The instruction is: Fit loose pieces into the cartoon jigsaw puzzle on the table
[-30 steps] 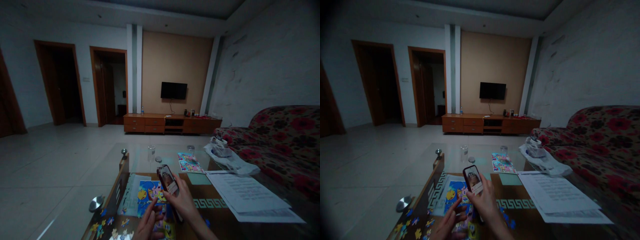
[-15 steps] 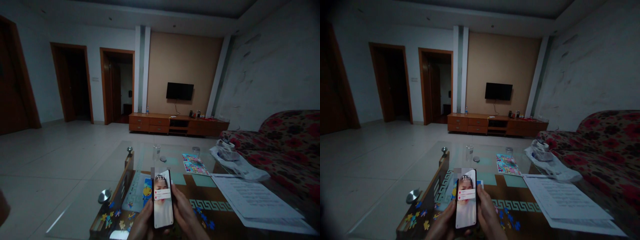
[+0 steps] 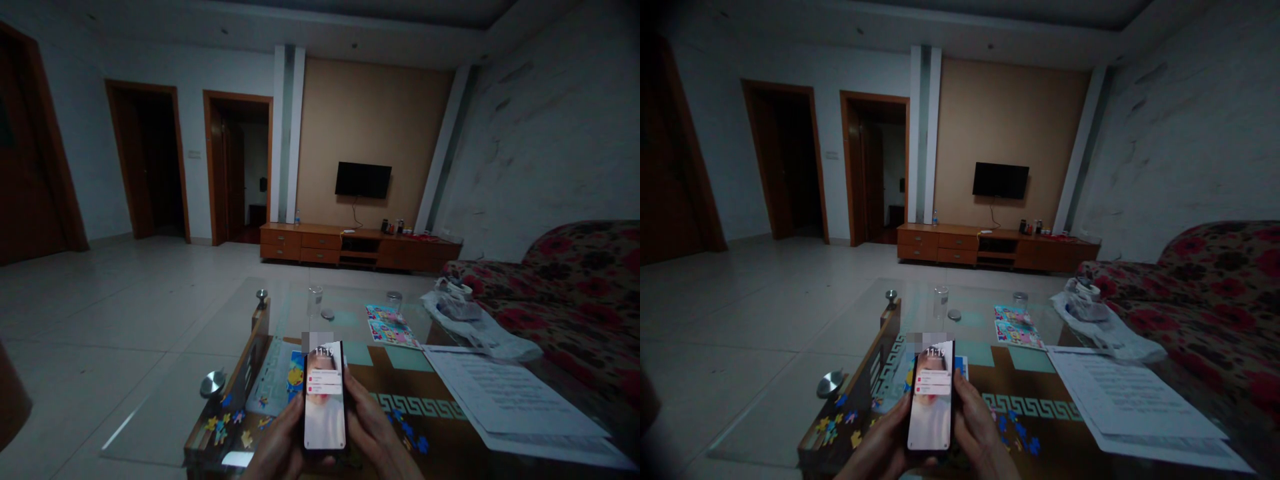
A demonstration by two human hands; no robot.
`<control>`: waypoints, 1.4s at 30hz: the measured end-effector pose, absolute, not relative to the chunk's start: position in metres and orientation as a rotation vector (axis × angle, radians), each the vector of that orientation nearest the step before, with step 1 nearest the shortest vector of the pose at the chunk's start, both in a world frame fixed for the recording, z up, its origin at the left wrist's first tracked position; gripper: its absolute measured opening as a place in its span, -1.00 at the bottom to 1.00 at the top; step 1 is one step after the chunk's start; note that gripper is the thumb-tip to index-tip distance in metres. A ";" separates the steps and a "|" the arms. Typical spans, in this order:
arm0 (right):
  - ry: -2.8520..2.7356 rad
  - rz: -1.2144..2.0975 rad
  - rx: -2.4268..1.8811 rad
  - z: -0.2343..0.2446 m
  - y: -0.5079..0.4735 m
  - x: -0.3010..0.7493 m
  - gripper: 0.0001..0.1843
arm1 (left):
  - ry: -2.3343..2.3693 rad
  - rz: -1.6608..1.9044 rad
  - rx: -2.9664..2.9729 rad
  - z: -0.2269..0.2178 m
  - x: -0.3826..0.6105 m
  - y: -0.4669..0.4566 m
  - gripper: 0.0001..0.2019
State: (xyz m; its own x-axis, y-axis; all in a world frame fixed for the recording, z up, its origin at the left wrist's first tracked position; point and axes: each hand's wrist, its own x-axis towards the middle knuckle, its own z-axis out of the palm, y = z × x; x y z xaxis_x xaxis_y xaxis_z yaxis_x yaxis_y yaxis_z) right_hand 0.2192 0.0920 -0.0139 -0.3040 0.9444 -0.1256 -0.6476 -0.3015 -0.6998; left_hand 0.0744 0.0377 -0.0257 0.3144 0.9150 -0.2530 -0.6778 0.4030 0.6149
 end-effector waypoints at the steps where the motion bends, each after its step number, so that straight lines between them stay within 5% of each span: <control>1: -0.641 1.818 -0.659 -0.014 0.092 0.219 -0.53 | 0.631 1.096 0.436 -0.025 0.075 0.038 -0.37; 42: -0.670 1.775 -0.732 -0.001 0.082 0.217 -0.48 | 0.569 1.094 0.419 -0.026 0.074 0.033 -0.45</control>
State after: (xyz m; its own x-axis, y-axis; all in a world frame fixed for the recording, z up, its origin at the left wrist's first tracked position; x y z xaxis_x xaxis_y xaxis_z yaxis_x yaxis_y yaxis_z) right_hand 0.2170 0.0822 -0.0008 -0.2586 0.9528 -0.1593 -0.6099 -0.2889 -0.7379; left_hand 0.0739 0.0327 -0.0264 0.3415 0.9130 -0.2232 -0.7065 0.4060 0.5797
